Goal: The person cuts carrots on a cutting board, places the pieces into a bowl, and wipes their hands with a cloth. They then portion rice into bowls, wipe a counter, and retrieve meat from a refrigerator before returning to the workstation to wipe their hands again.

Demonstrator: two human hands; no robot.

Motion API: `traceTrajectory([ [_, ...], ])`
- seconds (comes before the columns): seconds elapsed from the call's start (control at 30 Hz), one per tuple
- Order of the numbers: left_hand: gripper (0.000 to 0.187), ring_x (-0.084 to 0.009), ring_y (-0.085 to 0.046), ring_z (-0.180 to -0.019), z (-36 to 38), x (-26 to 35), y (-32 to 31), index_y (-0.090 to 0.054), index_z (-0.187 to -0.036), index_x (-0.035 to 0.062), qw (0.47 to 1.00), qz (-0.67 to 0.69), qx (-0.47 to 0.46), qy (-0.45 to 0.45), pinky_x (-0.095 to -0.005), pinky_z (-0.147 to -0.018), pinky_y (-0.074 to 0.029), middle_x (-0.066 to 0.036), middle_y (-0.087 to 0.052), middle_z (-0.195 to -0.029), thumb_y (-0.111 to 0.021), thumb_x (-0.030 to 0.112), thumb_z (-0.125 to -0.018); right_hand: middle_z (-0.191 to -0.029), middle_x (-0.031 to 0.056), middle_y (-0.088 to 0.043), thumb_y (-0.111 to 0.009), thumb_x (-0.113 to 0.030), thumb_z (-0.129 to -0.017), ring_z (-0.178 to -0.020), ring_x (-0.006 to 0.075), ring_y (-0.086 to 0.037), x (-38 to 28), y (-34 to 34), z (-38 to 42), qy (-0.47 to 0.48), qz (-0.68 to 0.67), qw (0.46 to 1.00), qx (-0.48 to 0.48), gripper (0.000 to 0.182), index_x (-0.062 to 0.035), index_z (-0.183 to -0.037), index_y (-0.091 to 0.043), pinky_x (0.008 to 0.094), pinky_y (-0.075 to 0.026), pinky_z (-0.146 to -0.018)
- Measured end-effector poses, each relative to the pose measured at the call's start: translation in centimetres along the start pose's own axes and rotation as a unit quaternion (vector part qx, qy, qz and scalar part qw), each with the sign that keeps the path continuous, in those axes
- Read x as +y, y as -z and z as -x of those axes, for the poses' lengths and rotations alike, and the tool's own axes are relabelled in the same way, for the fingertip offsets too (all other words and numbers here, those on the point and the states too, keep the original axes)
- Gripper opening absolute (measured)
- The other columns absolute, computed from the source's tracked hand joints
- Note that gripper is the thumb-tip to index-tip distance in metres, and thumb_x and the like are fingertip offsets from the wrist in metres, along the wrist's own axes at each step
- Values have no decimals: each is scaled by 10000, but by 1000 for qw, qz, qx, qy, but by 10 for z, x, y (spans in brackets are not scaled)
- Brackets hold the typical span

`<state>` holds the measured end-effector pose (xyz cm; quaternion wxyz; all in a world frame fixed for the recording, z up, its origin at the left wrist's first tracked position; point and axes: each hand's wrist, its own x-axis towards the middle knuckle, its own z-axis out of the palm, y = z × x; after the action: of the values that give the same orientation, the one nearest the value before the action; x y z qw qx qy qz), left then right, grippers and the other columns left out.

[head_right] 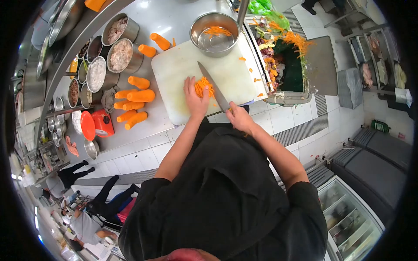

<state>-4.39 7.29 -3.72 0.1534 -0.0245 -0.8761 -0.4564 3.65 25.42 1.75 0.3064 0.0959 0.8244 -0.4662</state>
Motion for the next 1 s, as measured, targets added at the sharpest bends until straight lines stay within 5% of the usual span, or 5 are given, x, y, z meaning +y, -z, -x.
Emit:
traceTrajectory([
  [0.23, 386, -428, -455, -1296, 5, 4, -5, -590, -1227, -9, 998, -3, 27, 60, -473, -1067, -401, -253, -450, -1422, -661, 155, -886, -859, 331, -627, -520, -243, -969, -869, 521, -603, -2, -48, -21, 131, 53, 990, -23, 296, 38, -1008, -438, 545, -481, -764],
  [0.67, 175, -378, -544, -1198, -162, 133, -42, -659, -1056, -14, 977, 157, 107, -96, -428, -1011, -437, -220, -567, -1290, -604, 66, -911, -603, 230, -572, -566, -234, -967, -550, 390, -597, -102, 81, 31, 129, -72, 978, 150, 269, 5, -948, -446, 456, -441, -519],
  [0.73, 196, -355, -569, -1199, -194, 120, -67, -673, -1080, -2, 994, 100, -50, -5, -391, -1016, -449, -192, -603, -1277, -593, 112, -942, -638, 248, -597, -563, -230, -963, -609, 422, -623, -98, 103, 59, 41, -94, 984, 145, 256, 11, -973, -476, 476, -463, -560],
  [0.87, 215, -314, -611, -1173, -215, 128, -69, -658, -1123, 6, 971, -198, -11, -131, -362, -1000, -465, -172, -647, -1227, -533, 83, -967, -680, 265, -616, -572, -214, -950, -681, 457, -633, -38, 109, 78, 114, 23, 955, 274, 247, 18, -997, -498, 505, -473, -606],
  [1.0, 500, -301, -573, -1246, -228, 126, -35, -580, -1246, -17, 972, 184, 22, -145, -381, -1081, -420, -181, -622, -1270, -380, -165, -812, -717, 273, -626, -601, -205, -924, -724, 473, -627, -3, 122, 81, 138, 27, 943, 303, 247, 11, -1001, -510, 521, -480, -642],
])
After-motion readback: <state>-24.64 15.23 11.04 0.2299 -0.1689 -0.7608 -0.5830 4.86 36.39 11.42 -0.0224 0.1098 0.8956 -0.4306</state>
